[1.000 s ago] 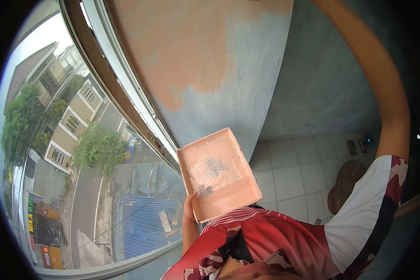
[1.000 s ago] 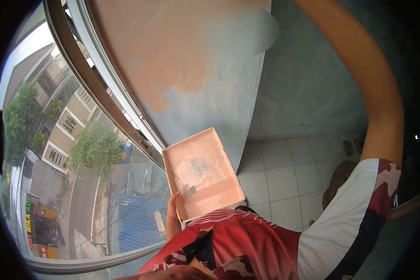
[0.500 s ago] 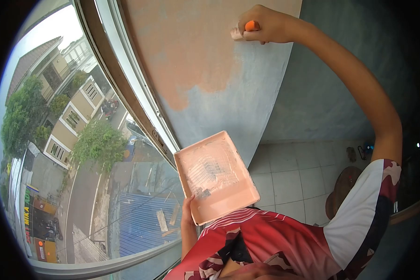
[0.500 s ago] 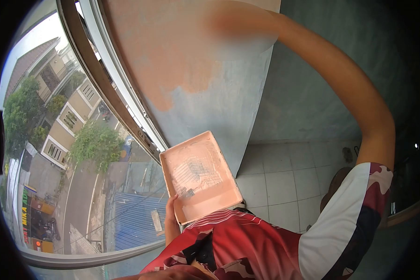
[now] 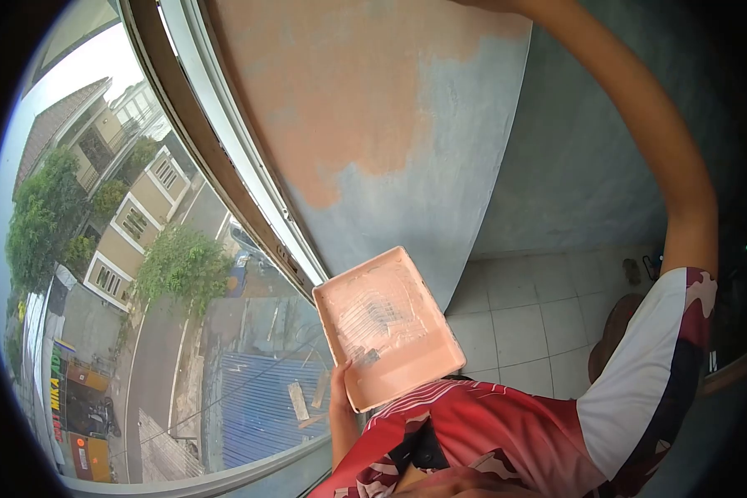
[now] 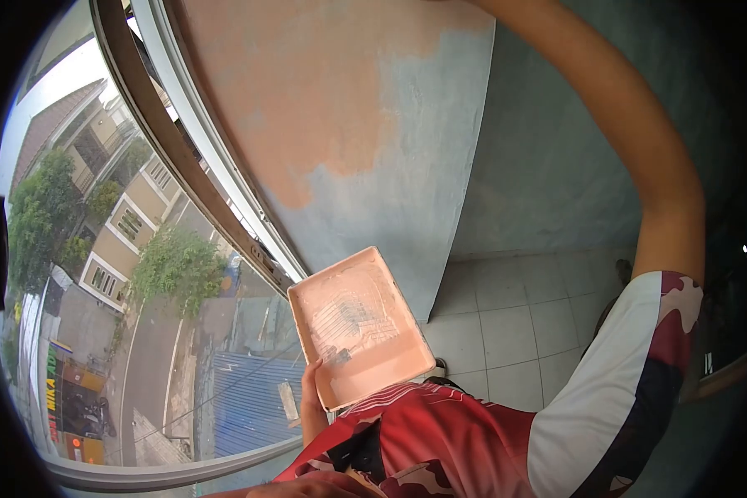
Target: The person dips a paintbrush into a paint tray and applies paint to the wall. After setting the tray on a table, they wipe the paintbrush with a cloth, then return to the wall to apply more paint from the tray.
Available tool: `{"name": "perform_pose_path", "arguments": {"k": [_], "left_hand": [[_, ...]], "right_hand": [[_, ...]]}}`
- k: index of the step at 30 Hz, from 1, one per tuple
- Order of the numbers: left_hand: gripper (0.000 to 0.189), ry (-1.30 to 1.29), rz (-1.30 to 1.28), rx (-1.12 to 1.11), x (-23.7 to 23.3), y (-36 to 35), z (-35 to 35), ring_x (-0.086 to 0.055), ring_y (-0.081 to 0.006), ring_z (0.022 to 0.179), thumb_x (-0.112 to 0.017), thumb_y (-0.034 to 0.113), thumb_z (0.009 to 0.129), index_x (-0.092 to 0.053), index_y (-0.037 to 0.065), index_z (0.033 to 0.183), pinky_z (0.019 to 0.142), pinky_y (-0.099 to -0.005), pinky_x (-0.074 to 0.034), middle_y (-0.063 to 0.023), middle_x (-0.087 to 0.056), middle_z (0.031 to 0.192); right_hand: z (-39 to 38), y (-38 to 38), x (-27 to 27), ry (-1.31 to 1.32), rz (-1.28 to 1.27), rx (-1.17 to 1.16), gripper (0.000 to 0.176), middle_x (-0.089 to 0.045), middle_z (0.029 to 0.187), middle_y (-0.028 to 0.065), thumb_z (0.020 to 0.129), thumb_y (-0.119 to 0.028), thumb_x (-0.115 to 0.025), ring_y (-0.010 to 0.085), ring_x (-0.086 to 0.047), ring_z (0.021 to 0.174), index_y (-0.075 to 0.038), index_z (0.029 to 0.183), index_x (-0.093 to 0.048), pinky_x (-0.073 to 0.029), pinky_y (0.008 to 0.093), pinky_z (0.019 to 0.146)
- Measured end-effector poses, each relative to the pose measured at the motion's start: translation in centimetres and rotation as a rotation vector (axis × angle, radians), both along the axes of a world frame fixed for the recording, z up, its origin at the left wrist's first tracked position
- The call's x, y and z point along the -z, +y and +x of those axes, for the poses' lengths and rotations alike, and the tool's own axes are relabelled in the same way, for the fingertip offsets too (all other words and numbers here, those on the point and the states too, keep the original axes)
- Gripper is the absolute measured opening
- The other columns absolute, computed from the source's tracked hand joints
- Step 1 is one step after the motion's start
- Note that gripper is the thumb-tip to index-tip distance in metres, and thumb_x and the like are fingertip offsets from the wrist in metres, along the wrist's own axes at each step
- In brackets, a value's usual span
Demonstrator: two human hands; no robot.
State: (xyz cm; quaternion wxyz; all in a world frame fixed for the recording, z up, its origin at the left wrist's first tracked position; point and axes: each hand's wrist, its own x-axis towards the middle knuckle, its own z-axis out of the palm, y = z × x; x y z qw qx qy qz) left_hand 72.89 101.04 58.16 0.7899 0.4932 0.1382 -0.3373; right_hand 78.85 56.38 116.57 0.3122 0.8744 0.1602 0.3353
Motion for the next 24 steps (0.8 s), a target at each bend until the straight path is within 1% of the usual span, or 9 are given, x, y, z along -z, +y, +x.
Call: {"name": "perform_pose_path", "arguments": {"k": [2, 3, 4, 6, 8, 11, 14, 20, 24], "left_hand": [[0.056, 0.037, -0.019, 0.018, 0.0, 0.0, 0.2, -0.067, -0.0248, 0.090, -0.069, 0.036, 0.085, -0.052, 0.005, 0.129, 0.074, -0.0370, -0.058, -0.0115, -0.062, 0.107], [0.056, 0.071, -0.039, 0.031, -0.1, 0.0, 0.0, -0.067, -0.0252, 0.090, -0.069, 0.036, 0.086, -0.053, 0.005, 0.129, 0.074, -0.0372, -0.058, -0.0115, -0.063, 0.106], [0.056, 0.072, -0.042, 0.028, 0.8, 0.1, -0.1, -0.067, -0.0252, 0.090, -0.069, 0.036, 0.086, -0.053, 0.005, 0.129, 0.074, -0.0372, -0.058, -0.0115, -0.063, 0.106], [0.055, 0.087, -0.073, 0.011, 3.0, 0.4, 0.4, -0.068, -0.0255, 0.088, -0.069, 0.035, 0.086, -0.053, 0.004, 0.129, 0.074, -0.0378, -0.058, -0.0115, -0.064, 0.104], [0.055, 0.066, -0.077, 0.025, 2.5, 0.4, 0.6, -0.068, -0.0255, 0.089, -0.069, 0.034, 0.086, -0.053, 0.004, 0.129, 0.074, -0.0381, -0.058, -0.0117, -0.064, 0.104], [0.055, 0.025, -0.074, 0.062, 3.3, 1.1, 1.0, -0.068, -0.0255, 0.092, -0.068, 0.032, 0.086, -0.051, 0.005, 0.131, 0.075, -0.0386, -0.059, -0.0123, -0.064, 0.108], [0.055, -0.025, -0.076, 0.081, 3.6, 0.8, 1.5, -0.067, -0.0256, 0.095, -0.067, 0.029, 0.087, -0.050, 0.006, 0.133, 0.076, -0.0390, -0.059, -0.0128, -0.063, 0.113], [0.058, -0.030, 0.002, 0.089, 1.9, 0.0, 1.6, -0.066, -0.0261, 0.099, -0.064, 0.025, 0.088, -0.045, 0.008, 0.140, 0.080, -0.0398, -0.059, -0.0126, -0.062, 0.118], [0.061, -0.073, -0.018, 0.181, 5.3, 0.4, 2.0, -0.066, -0.0259, 0.101, -0.064, 0.027, 0.089, -0.043, 0.007, 0.143, 0.087, -0.0401, -0.057, -0.0132, -0.062, 0.121]], "right_hand": [[-0.4, 0.5, 6.5, 0.107, 0.102, -0.094, 0.013, -0.055, 0.078, 0.0052, 0.084, -0.003, -0.065, 0.0202, -0.061, 0.066, 0.000, 0.073, -0.058, -0.049, 0.0337, 0.056], [-0.9, 1.1, 9.1, 0.187, 0.207, -0.154, 0.015, -0.053, 0.081, 0.0070, 0.081, 0.001, -0.063, 0.0255, -0.060, 0.072, 0.001, 0.071, -0.053, -0.049, 0.0379, 0.064], [-1.5, 1.2, 11.5, 0.359, 0.315, -0.121, 0.010, -0.056, 0.083, 0.0076, 0.081, 0.000, -0.064, 0.0275, -0.059, 0.073, 0.000, 0.074, -0.056, -0.048, 0.0405, 0.068], [-3.8, 2.8, 16.8, 0.606, 0.534, 0.013, 0.019, -0.054, 0.078, 0.0081, 0.086, -0.009, -0.064, 0.0255, -0.057, 0.073, -0.002, 0.070, -0.054, -0.046, 0.0407, 0.067], [-5.7, 2.9, 22.5, 0.796, 0.903, 0.073, 0.012, -0.063, 0.079, 0.0094, 0.085, -0.013, -0.065, 0.0229, -0.060, 0.074, -0.002, 0.081, -0.066, -0.048, 0.0366, 0.069], [-9.7, 3.6, 30.7, 0.798, 1.268, -0.078, 0.014, -0.068, 0.084, 0.0090, 0.087, -0.010, -0.064, 0.0193, -0.063, 0.070, 0.000, 0.091, -0.073, -0.052, 0.0336, 0.066], [-13.3, 2.8, 39.8, 0.561, 1.993, -0.079, 0.018, -0.068, 0.080, 0.0098, 0.090, -0.006, -0.060, 0.0154, -0.068, 0.063, 0.006, 0.092, -0.072, -0.053, 0.0258, 0.054], [-21.1, 5.7, 59.0, -0.770, 2.887, -0.383, 0.031, -0.070, 0.081, 0.0162, 0.091, -0.021, -0.056, 0.0245, -0.066, 0.059, 0.008, 0.101, -0.067, -0.053, 0.0332, 0.055], [-24.7, 7.8, 57.7, -0.621, 2.724, -0.182, 0.030, -0.069, 0.081, 0.0155, 0.091, -0.018, -0.055, 0.0250, -0.067, 0.061, 0.009, 0.100, -0.066, -0.053, 0.0336, 0.055]]}}
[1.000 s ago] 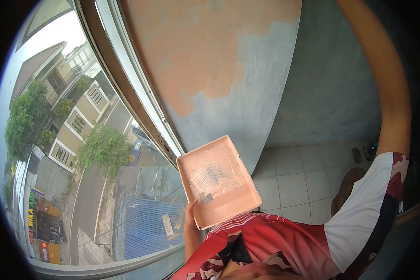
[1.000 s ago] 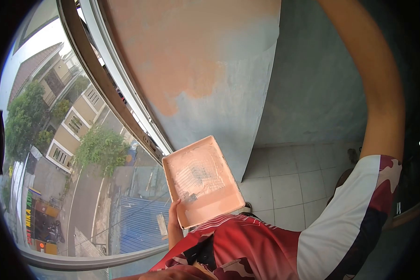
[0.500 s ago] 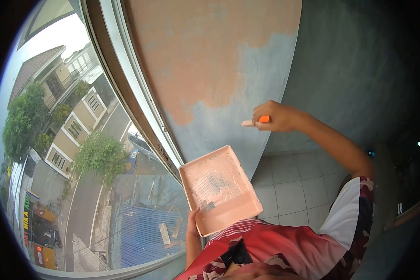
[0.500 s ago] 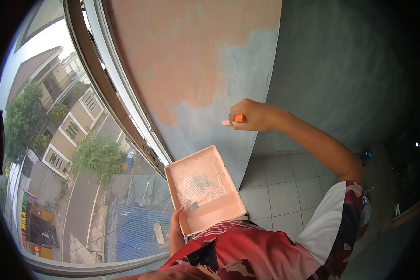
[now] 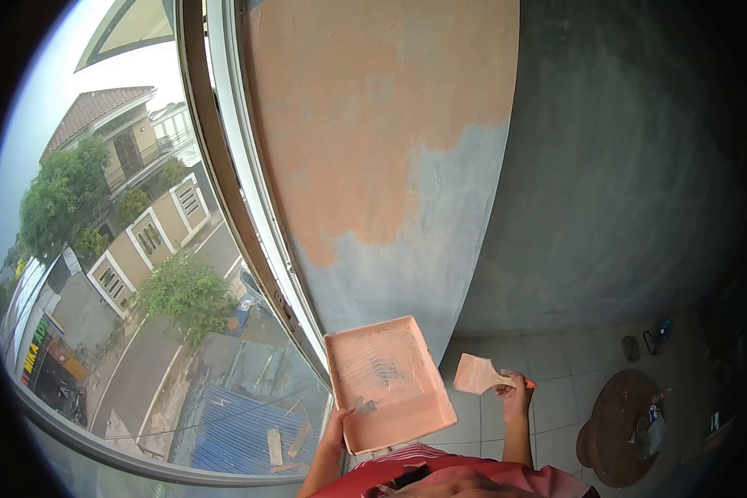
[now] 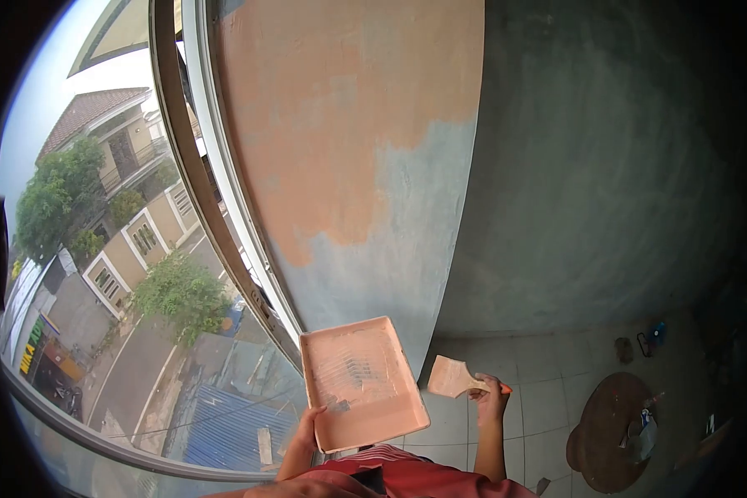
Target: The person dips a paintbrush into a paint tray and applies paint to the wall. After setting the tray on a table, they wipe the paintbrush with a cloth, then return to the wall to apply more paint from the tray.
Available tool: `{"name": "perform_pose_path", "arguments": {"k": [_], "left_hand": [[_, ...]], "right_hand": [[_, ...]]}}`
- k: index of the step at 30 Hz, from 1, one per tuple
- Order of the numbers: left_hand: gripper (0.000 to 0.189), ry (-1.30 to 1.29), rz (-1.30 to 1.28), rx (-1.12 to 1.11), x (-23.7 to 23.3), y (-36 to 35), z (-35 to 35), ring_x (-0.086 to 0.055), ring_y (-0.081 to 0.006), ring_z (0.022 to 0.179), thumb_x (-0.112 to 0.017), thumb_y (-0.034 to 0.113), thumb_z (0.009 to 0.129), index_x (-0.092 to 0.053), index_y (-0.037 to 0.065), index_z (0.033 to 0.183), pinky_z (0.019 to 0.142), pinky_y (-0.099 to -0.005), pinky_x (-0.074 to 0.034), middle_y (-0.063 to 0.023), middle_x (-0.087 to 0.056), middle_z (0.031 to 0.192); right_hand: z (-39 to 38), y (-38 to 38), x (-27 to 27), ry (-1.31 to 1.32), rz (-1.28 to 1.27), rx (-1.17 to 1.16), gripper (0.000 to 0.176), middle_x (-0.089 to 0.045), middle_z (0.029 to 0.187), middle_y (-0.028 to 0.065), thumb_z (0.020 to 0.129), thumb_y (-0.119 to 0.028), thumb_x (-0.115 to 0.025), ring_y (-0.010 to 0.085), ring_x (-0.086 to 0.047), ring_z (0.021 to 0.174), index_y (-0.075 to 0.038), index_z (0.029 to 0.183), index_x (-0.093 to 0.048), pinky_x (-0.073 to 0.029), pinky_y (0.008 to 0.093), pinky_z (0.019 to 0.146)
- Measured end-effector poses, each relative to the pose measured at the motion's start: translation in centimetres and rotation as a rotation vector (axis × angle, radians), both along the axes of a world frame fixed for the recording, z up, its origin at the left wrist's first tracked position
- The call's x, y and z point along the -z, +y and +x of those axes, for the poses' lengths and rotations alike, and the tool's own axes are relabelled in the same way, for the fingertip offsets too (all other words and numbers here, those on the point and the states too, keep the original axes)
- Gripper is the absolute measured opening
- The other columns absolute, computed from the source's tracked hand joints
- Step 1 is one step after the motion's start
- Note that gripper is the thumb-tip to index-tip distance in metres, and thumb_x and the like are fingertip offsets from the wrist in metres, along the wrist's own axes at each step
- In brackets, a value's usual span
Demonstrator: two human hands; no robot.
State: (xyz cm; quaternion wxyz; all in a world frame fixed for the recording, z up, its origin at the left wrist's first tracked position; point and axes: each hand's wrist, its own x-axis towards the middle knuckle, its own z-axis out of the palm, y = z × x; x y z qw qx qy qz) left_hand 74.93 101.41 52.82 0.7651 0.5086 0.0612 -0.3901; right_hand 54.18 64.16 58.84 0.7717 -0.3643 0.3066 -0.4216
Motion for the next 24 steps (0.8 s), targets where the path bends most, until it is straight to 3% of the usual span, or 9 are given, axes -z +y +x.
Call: {"name": "perform_pose_path", "arguments": {"k": [7, 10, 11, 12, 14, 16, 17, 20, 24], "left_hand": [[0.061, -0.056, -0.175, 0.047, 1.7, -0.8, 1.0, -0.059, -0.0251, 0.121, -0.056, 0.047, 0.101, -0.041, 0.007, 0.145, 0.101, -0.0403, -0.050, -0.0118, -0.058, 0.133], [0.063, -0.076, -0.178, 0.033, 0.9, -0.9, 0.9, -0.057, -0.0250, 0.123, -0.055, 0.048, 0.101, -0.039, 0.007, 0.146, 0.102, -0.0406, -0.050, -0.0122, -0.056, 0.136], [0.064, -0.080, -0.181, 0.037, 1.7, -1.2, 0.8, -0.057, -0.0251, 0.124, -0.055, 0.048, 0.101, -0.038, 0.007, 0.147, 0.102, -0.0406, -0.049, -0.0125, -0.055, 0.136], [0.064, -0.072, -0.169, 0.026, 7.8, -2.8, 1.9, -0.057, -0.0251, 0.124, -0.055, 0.048, 0.101, -0.038, 0.007, 0.147, 0.102, -0.0406, -0.049, -0.0125, -0.055, 0.136], [0.061, -0.056, -0.203, -0.030, 7.9, -3.7, 2.2, -0.067, -0.0227, 0.108, -0.055, 0.052, 0.101, -0.052, 0.002, 0.136, 0.095, -0.0374, -0.055, -0.0124, -0.065, 0.123], [0.061, -0.119, -0.153, -0.050, 7.9, -4.0, 2.5, -0.066, -0.0236, 0.110, -0.054, 0.052, 0.101, -0.051, 0.003, 0.138, 0.095, -0.0389, -0.055, -0.0127, -0.064, 0.125], [0.065, -0.105, -0.156, -0.025, 8.8, -4.0, 2.6, -0.060, -0.0248, 0.119, -0.054, 0.051, 0.101, -0.042, 0.004, 0.145, 0.101, -0.0393, -0.051, -0.0129, -0.058, 0.133], [0.071, -0.050, -0.154, 0.000, 14.2, -4.6, 2.9, -0.053, -0.0255, 0.130, -0.053, 0.050, 0.102, -0.033, 0.006, 0.153, 0.109, -0.0398, -0.044, -0.0128, -0.051, 0.143], [0.070, 0.012, -0.176, 0.007, 15.3, -4.5, 2.1, -0.053, -0.0246, 0.130, -0.054, 0.049, 0.102, -0.035, 0.005, 0.152, 0.109, -0.0394, -0.043, -0.0122, -0.052, 0.143]], "right_hand": [[4.9, 6.1, -4.7, 0.067, -0.455, -0.295, 0.027, -0.068, 0.092, 0.0146, 0.093, -0.011, -0.056, 0.0254, -0.070, 0.069, 0.011, 0.102, -0.067, -0.056, 0.0336, 0.062], [6.7, 9.8, -4.8, 0.084, -0.796, -0.509, 0.020, -0.068, 0.091, 0.0128, 0.088, -0.005, -0.066, 0.0256, -0.070, 0.072, 0.008, 0.103, -0.071, -0.055, 0.0337, 0.066], [7.1, 10.1, -4.0, 0.175, -1.156, -0.640, 0.021, -0.067, 0.093, 0.0128, 0.085, -0.004, -0.070, 0.0252, -0.070, 0.075, 0.003, 0.105, -0.073, -0.055, 0.0337, 0.068], [8.8, 9.0, 2.2, 0.257, -1.508, -0.765, 0.025, -0.067, 0.094, 0.0128, 0.082, -0.004, -0.073, 0.0247, -0.070, 0.077, -0.003, 0.107, -0.075, -0.055, 0.0337, 0.071], [8.9, 8.9, 1.4, 0.223, -1.506, -0.828, 0.026, -0.066, 0.090, 0.0135, 0.079, -0.003, -0.075, 0.0245, -0.069, 0.080, -0.004, 0.105, -0.076, -0.054, 0.0333, 0.074], [9.3, 7.1, 1.3, 0.337, -1.303, -0.908, 0.024, -0.066, 0.084, 0.0132, 0.079, -0.001, -0.073, 0.0251, -0.069, 0.078, -0.004, 0.103, -0.076, -0.054, 0.0331, 0.073], [9.2, 6.9, 0.9, 0.342, -0.904, -0.924, 0.024, -0.066, 0.080, 0.0127, 0.077, 0.000, -0.072, 0.0255, -0.068, 0.077, -0.003, 0.100, -0.076, -0.053, 0.0327, 0.071], [11.0, 4.8, 6.0, 0.185, -1.279, -0.738, 0.022, -0.071, 0.090, 0.0147, 0.076, 0.003, -0.073, 0.0228, -0.070, 0.077, 0.001, 0.099, -0.076, -0.055, 0.0323, 0.069], [11.6, 4.2, 9.4, 0.305, -1.356, -0.884, 0.024, -0.070, 0.090, 0.0132, 0.077, 0.004, -0.073, 0.0217, -0.070, 0.077, 0.002, 0.100, -0.076, -0.056, 0.0307, 0.067]]}}
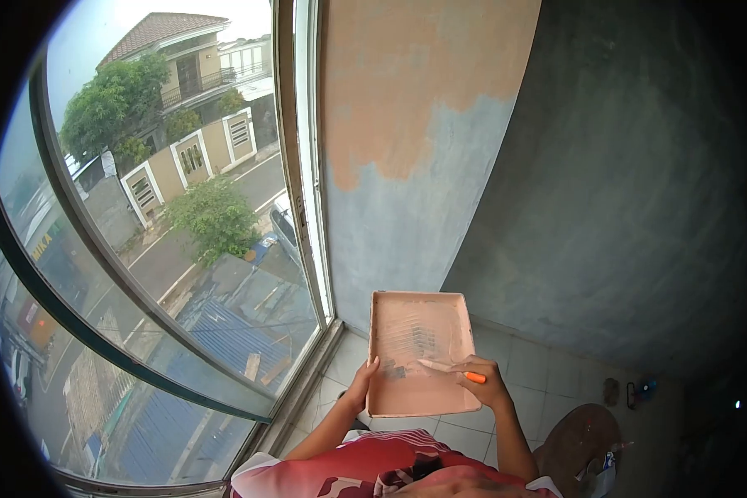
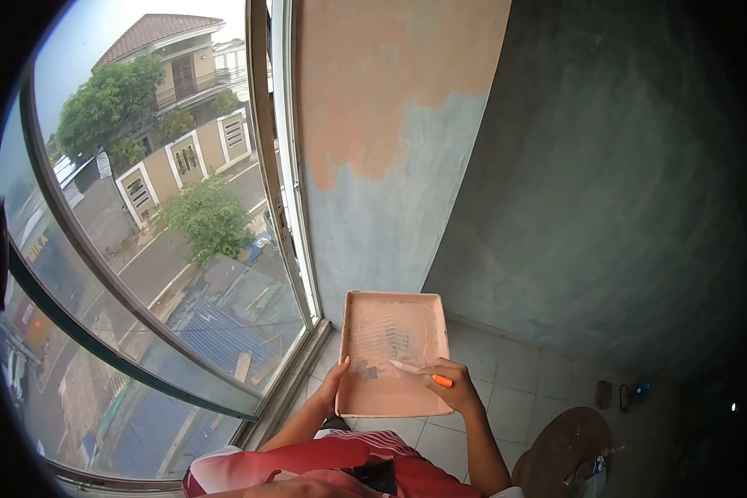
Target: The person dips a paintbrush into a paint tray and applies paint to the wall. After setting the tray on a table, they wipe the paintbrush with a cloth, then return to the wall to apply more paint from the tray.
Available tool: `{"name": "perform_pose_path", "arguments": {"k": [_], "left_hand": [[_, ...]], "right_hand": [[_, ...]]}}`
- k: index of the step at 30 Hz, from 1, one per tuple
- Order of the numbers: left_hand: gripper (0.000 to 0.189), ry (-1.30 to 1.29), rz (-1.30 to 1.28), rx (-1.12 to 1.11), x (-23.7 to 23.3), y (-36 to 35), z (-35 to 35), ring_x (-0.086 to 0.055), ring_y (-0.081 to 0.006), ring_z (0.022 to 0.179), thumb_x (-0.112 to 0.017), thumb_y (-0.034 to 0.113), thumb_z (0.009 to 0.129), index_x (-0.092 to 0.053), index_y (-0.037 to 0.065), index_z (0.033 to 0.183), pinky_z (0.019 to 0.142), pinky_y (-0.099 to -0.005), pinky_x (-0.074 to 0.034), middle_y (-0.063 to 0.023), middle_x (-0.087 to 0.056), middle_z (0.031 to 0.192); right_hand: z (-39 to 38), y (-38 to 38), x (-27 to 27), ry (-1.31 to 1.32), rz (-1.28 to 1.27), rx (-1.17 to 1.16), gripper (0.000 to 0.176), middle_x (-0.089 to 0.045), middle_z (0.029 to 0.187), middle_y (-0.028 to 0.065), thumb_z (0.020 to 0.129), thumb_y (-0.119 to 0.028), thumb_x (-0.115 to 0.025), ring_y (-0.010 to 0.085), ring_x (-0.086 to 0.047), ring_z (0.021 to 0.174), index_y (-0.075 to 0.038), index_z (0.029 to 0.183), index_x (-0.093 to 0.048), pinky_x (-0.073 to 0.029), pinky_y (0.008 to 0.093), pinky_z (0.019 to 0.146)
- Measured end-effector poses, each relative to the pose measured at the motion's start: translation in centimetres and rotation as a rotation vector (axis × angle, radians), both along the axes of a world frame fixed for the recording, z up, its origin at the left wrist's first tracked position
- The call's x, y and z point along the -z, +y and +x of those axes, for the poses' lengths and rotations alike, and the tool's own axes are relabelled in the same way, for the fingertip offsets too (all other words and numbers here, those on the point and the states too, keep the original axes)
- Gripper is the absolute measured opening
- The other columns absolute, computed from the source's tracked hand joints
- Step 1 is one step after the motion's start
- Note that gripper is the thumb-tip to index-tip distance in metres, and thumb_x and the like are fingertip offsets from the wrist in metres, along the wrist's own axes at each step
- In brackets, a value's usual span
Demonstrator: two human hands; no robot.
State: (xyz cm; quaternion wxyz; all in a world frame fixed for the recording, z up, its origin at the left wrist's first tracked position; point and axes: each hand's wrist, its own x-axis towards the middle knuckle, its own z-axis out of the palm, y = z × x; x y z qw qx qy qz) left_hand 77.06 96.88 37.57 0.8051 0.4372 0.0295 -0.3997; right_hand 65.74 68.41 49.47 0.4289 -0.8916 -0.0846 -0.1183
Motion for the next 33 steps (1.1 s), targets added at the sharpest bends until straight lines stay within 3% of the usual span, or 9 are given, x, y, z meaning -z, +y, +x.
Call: {"name": "perform_pose_path", "arguments": {"k": [2, 4, 8, 12, 14, 16, 21, 30, 33], "left_hand": [[0.069, -0.043, 0.008, -0.031, 0.0, -0.1, -0.1, -0.053, -0.0247, 0.129, -0.054, 0.048, 0.102, -0.035, 0.005, 0.152, 0.108, -0.0392, -0.044, -0.0124, -0.052, 0.143], [0.068, -0.079, 0.074, -0.049, -0.2, 0.1, -0.4, -0.054, -0.0247, 0.129, -0.055, 0.047, 0.102, -0.036, 0.005, 0.152, 0.108, -0.0394, -0.045, -0.0125, -0.053, 0.142], [0.067, -0.019, 0.073, -0.059, -1.8, 0.4, -1.0, -0.054, -0.0244, 0.128, -0.055, 0.046, 0.102, -0.036, 0.005, 0.152, 0.108, -0.0392, -0.044, -0.0123, -0.053, 0.141], [0.068, -0.065, 0.058, -0.111, -2.9, 0.4, -1.3, -0.064, -0.0241, 0.110, -0.058, 0.051, 0.098, -0.039, 0.007, 0.147, 0.095, -0.0400, -0.055, -0.0125, -0.060, 0.126], [0.068, -0.067, 0.043, -0.121, -3.6, 0.6, -1.2, -0.064, -0.0241, 0.109, -0.058, 0.050, 0.098, -0.040, 0.007, 0.147, 0.094, -0.0402, -0.055, -0.0124, -0.060, 0.126], [0.066, -0.037, 0.054, -0.094, -3.6, 0.6, -1.0, -0.053, -0.0239, 0.129, -0.056, 0.045, 0.102, -0.037, 0.005, 0.151, 0.108, -0.0389, -0.043, -0.0120, -0.054, 0.141], [0.063, -0.089, 0.001, -0.086, -6.3, 1.2, -1.3, -0.055, -0.0243, 0.128, -0.056, 0.041, 0.102, -0.039, 0.003, 0.150, 0.108, -0.0386, -0.043, -0.0129, -0.055, 0.140], [0.063, -0.063, 0.063, 0.021, -12.2, 3.8, 0.9, -0.056, -0.0250, 0.126, -0.058, 0.041, 0.101, -0.041, 0.004, 0.149, 0.107, -0.0396, -0.044, -0.0134, -0.056, 0.139], [0.062, -0.111, 0.066, 0.043, -14.0, 4.7, 1.2, -0.058, -0.0244, 0.123, -0.058, 0.041, 0.101, -0.042, 0.004, 0.148, 0.105, -0.0395, -0.046, -0.0131, -0.057, 0.137]], "right_hand": [[0.2, -0.3, -0.7, -0.036, 0.102, -0.011, 0.019, -0.069, 0.089, 0.0139, 0.082, 0.003, -0.069, 0.0217, -0.071, 0.075, 0.005, 0.100, -0.075, -0.058, 0.0310, 0.066], [-0.4, -0.8, -2.5, 0.132, 0.611, 0.092, 0.016, -0.066, 0.091, 0.0131, 0.088, -0.001, -0.067, 0.0230, -0.069, 0.070, 0.005, 0.102, -0.074, -0.057, 0.0309, 0.064], [-1.3, -1.4, -7.1, -0.250, 0.674, 0.093, 0.023, -0.064, 0.090, 0.0144, 0.092, -0.008, -0.060, 0.0249, -0.070, 0.068, 0.007, 0.102, -0.073, -0.059, 0.0325, 0.059], [-1.4, -0.5, -10.7, -0.445, 0.935, 0.085, 0.025, -0.060, 0.084, 0.0126, 0.090, -0.012, -0.056, 0.0269, -0.068, 0.066, 0.007, 0.095, -0.071, -0.059, 0.0366, 0.058], [-1.0, -0.3, -9.4, -0.395, 0.920, 0.118, 0.026, -0.060, 0.084, 0.0123, 0.090, -0.012, -0.055, 0.0275, -0.068, 0.065, 0.007, 0.095, -0.071, -0.059, 0.0376, 0.058], [-0.8, 0.8, -7.0, -0.252, 0.855, 0.220, 0.029, -0.057, 0.082, 0.0102, 0.091, -0.018, -0.056, 0.0266, -0.068, 0.062, 0.008, 0.093, -0.070, -0.056, 0.0365, 0.053], [-2.6, 3.3, -5.9, -0.049, 0.614, 0.354, 0.022, -0.059, 0.081, 0.0095, 0.094, -0.010, -0.061, 0.0232, -0.068, 0.060, 0.010, 0.097, -0.070, -0.058, 0.0320, 0.053], [-3.7, 3.5, -14.0, -0.298, 1.282, 0.493, 0.029, -0.069, 0.082, 0.0153, 0.096, -0.019, -0.056, 0.0253, -0.068, 0.059, 0.007, 0.096, -0.070, -0.050, 0.0303, 0.051], [-4.8, 4.6, -14.2, -0.091, 1.018, 0.554, 0.033, -0.072, 0.081, 0.0165, 0.096, -0.023, -0.057, 0.0227, -0.068, 0.059, 0.007, 0.099, -0.070, -0.049, 0.0294, 0.053]]}}
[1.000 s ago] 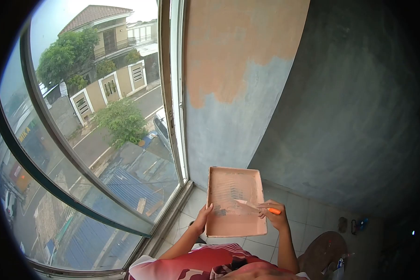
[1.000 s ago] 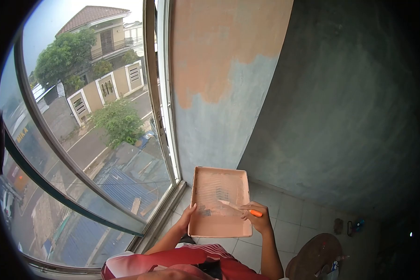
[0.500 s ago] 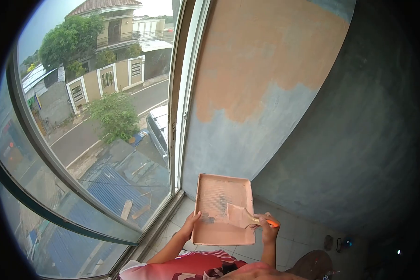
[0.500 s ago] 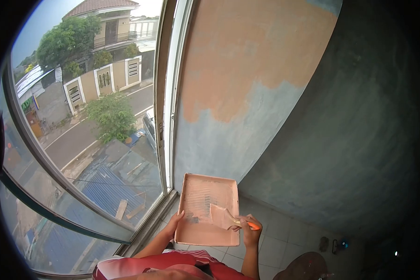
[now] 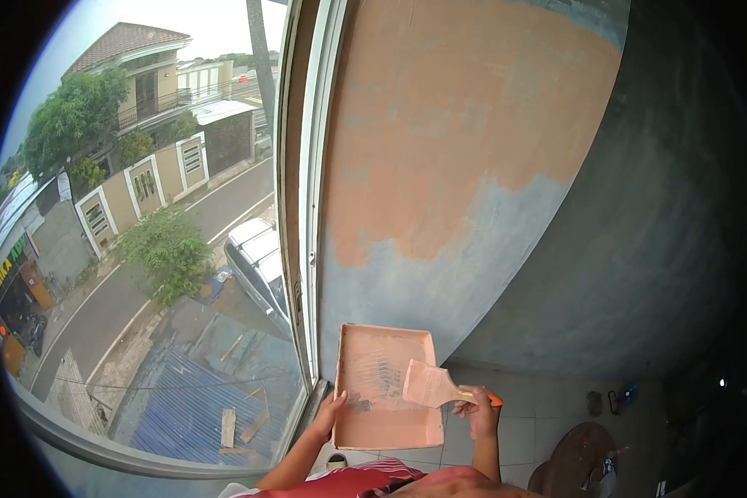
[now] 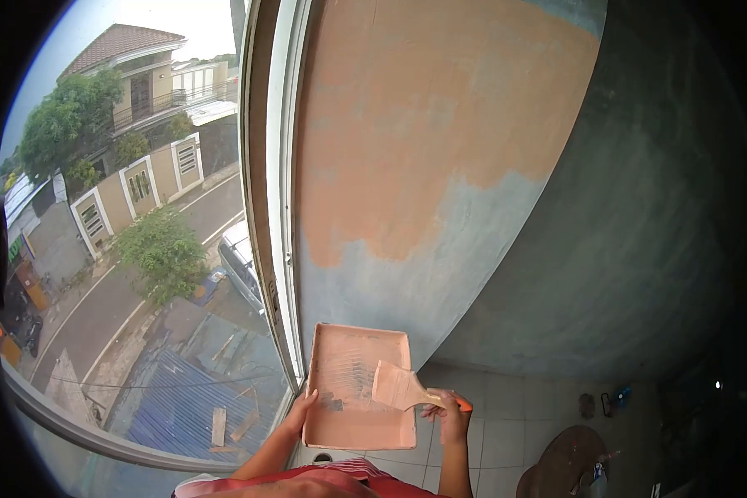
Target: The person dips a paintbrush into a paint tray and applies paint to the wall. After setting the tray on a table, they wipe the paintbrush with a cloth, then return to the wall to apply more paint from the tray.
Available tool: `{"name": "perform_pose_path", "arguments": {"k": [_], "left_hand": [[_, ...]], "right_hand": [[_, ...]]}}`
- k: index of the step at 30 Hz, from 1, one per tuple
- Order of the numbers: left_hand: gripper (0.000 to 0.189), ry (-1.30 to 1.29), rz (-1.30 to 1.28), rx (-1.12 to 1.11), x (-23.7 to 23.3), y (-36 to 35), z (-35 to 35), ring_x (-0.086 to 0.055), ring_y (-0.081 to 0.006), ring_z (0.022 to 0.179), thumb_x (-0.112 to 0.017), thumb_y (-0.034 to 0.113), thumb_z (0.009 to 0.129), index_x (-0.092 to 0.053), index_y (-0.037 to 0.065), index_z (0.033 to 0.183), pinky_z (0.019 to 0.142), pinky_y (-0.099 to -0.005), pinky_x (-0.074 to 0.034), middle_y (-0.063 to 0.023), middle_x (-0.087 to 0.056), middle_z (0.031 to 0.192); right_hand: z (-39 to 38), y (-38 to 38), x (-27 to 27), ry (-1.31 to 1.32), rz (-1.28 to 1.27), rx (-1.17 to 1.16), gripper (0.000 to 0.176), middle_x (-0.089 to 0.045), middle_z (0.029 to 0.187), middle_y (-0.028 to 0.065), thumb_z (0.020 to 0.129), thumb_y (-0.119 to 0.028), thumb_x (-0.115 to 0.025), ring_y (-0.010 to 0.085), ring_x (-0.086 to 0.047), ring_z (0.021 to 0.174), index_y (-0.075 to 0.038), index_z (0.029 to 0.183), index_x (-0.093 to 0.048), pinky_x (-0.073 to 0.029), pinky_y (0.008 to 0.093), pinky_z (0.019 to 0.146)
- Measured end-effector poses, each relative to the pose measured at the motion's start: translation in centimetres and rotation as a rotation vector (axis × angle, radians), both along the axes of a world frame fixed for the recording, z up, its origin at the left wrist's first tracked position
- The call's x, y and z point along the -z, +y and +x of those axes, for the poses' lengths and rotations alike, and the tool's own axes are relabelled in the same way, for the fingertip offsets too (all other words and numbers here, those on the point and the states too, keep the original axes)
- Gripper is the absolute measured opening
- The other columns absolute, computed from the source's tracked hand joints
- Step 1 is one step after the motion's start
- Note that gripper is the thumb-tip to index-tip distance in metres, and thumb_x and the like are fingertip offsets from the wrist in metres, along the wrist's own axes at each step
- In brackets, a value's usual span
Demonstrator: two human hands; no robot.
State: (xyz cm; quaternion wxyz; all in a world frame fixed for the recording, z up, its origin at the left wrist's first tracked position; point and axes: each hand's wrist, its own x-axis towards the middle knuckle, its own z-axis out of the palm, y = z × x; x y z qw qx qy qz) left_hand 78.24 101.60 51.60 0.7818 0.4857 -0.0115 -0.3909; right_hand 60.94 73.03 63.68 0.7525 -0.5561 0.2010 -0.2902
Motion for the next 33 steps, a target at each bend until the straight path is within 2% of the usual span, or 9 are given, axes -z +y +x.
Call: {"name": "perform_pose_path", "arguments": {"k": [3, 5, 9, 14, 24, 28, 30, 32, 33], "left_hand": [[0.062, 0.024, -0.019, 0.018, -0.1, 0.5, 0.5, -0.058, -0.0245, 0.122, -0.059, 0.041, 0.101, -0.042, 0.004, 0.148, 0.104, -0.0395, -0.046, -0.0135, -0.057, 0.136], [0.061, 0.030, -0.031, 0.015, -0.3, 0.6, 0.1, -0.058, -0.0247, 0.121, -0.059, 0.041, 0.101, -0.043, 0.004, 0.146, 0.103, -0.0398, -0.047, -0.0132, -0.058, 0.134], [0.057, 0.023, -0.024, 0.017, -0.2, 0.4, 0.3, -0.062, -0.0247, 0.115, -0.058, 0.040, 0.101, -0.045, 0.005, 0.144, 0.098, -0.0399, -0.051, -0.0122, -0.060, 0.129], [0.058, 0.063, -0.030, 0.053, -0.5, 0.2, 0.4, -0.061, -0.0252, 0.117, -0.057, 0.040, 0.101, -0.044, 0.005, 0.145, 0.100, -0.0405, -0.050, -0.0122, -0.059, 0.131], [0.062, 0.075, -0.038, -0.043, -2.0, -0.7, -1.7, -0.060, -0.0287, 0.121, -0.056, 0.043, 0.101, -0.043, 0.001, 0.145, 0.102, -0.0414, -0.049, -0.0145, -0.060, 0.133], [0.059, 0.098, -0.067, -0.045, -0.9, -0.2, -2.0, -0.061, -0.0285, 0.119, -0.057, 0.043, 0.101, -0.045, 0.002, 0.143, 0.101, -0.0415, -0.050, -0.0145, -0.060, 0.131], [0.057, 0.112, -0.075, -0.081, -3.0, -0.3, -2.9, -0.062, -0.0277, 0.117, -0.057, 0.042, 0.101, -0.046, 0.004, 0.141, 0.098, -0.0409, -0.052, -0.0144, -0.061, 0.129], [0.057, 0.116, -0.065, -0.082, -4.2, -0.4, -3.4, -0.062, -0.0275, 0.116, -0.057, 0.042, 0.101, -0.045, 0.004, 0.142, 0.097, -0.0408, -0.053, -0.0142, -0.061, 0.128], [0.057, 0.114, -0.064, -0.084, -4.5, -0.5, -3.5, -0.063, -0.0272, 0.115, -0.057, 0.042, 0.101, -0.045, 0.004, 0.142, 0.096, -0.0408, -0.053, -0.0140, -0.061, 0.127]], "right_hand": [[-0.8, 1.2, 1.1, 0.217, -0.149, -0.030, 0.034, -0.069, 0.072, 0.0134, 0.095, -0.026, -0.057, 0.0226, -0.067, 0.059, 0.006, 0.101, -0.069, -0.049, 0.0316, 0.052], [-1.8, 1.8, 0.3, 0.061, 0.074, -0.064, 0.033, -0.070, 0.072, 0.0143, 0.095, -0.024, -0.058, 0.0235, -0.068, 0.060, 0.007, 0.103, -0.069, -0.051, 0.0314, 0.052], [-1.4, 0.2, -2.6, -0.147, 0.130, -0.051, 0.032, -0.071, 0.078, 0.0170, 0.096, -0.022, -0.059, 0.0234, -0.070, 0.064, 0.007, 0.106, -0.070, -0.053, 0.0316, 0.056], [2.3, -2.7, -12.1, 0.119, -0.384, -0.165, 0.032, -0.071, 0.080, 0.0182, 0.097, -0.019, -0.058, 0.0250, -0.071, 0.064, 0.009, 0.108, -0.069, -0.059, 0.0320, 0.059], [8.9, -6.9, -36.4, -0.554, -0.656, 0.148, 0.034, -0.070, 0.077, 0.0158, 0.098, -0.022, -0.060, 0.0224, -0.071, 0.065, 0.010, 0.108, -0.068, -0.060, 0.0317, 0.062], [12.1, -7.5, -46.3, -0.700, -1.298, 0.329, 0.027, -0.073, 0.088, 0.0132, 0.096, -0.019, -0.066, 0.0168, -0.069, 0.070, 0.003, 0.112, -0.072, -0.056, 0.0286, 0.064], [13.2, -7.7, -51.1, -0.632, -1.939, 0.666, 0.021, -0.070, 0.081, 0.0079, 0.092, -0.015, -0.069, 0.0171, -0.065, 0.065, -0.004, 0.110, -0.074, -0.053, 0.0301, 0.060], [14.9, -7.1, -54.5, -0.674, -2.096, 0.561, 0.013, -0.063, 0.077, 0.0138, 0.085, -0.007, -0.069, 0.0251, -0.061, 0.068, 0.002, 0.083, -0.059, -0.049, 0.0358, 0.066], [16.2, -7.6, -54.8, -0.671, -2.093, 0.559, 0.013, -0.063, 0.077, 0.0138, 0.085, -0.007, -0.069, 0.0251, -0.061, 0.068, 0.002, 0.083, -0.059, -0.049, 0.0358, 0.066]]}}
